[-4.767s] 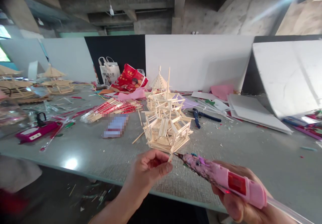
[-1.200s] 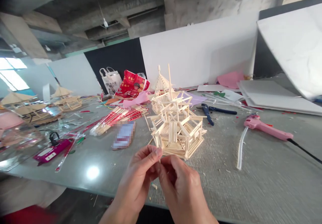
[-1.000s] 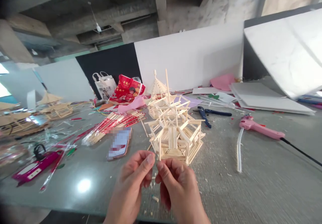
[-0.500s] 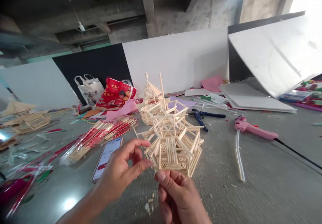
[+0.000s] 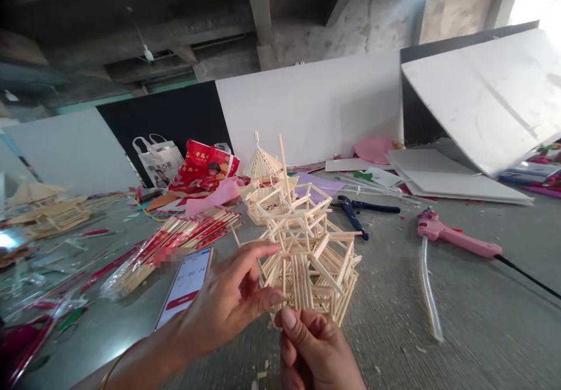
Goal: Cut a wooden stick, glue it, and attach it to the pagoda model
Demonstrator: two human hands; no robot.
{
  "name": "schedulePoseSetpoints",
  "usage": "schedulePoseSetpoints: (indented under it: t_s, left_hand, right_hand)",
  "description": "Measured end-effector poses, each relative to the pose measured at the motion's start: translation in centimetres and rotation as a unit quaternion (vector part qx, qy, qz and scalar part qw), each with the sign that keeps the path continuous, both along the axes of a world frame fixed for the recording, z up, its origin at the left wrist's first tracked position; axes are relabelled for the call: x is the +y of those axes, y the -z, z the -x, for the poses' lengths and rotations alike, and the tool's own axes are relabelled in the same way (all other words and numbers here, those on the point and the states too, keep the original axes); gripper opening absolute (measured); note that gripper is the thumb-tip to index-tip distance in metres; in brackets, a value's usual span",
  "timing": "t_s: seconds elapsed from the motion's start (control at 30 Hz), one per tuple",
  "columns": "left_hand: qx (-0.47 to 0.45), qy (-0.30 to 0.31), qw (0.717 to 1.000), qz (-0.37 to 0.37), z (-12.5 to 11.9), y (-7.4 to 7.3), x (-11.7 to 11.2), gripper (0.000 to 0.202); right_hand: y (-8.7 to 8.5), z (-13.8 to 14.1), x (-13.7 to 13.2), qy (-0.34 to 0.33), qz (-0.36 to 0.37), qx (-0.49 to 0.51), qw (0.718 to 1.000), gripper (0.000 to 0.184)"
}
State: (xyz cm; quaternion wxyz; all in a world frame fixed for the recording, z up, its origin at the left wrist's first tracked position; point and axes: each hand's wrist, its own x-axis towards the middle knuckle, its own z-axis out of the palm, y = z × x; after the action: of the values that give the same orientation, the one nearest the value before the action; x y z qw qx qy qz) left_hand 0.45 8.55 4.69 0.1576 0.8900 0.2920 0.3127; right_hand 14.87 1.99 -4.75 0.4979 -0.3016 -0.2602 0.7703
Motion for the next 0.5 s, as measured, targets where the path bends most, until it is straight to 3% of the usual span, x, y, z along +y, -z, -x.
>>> schedulePoseSetpoints:
  t_s: [0.37,0.5]
  left_hand:
    - [0.041,0.018,0.999,-0.027,-0.40,0.68,0.46,0.045]
    - [0.046,0.019,0.998,-0.025,-0.45,0.63,0.57,0.046]
  right_hand:
    - [-0.39,-0.32,0.40,-0.024,-0.025,0.004,0.999,0.052]
    - [0.17,-0.34,0.60,-0.015,-0.028,0.003,0.999,0.052]
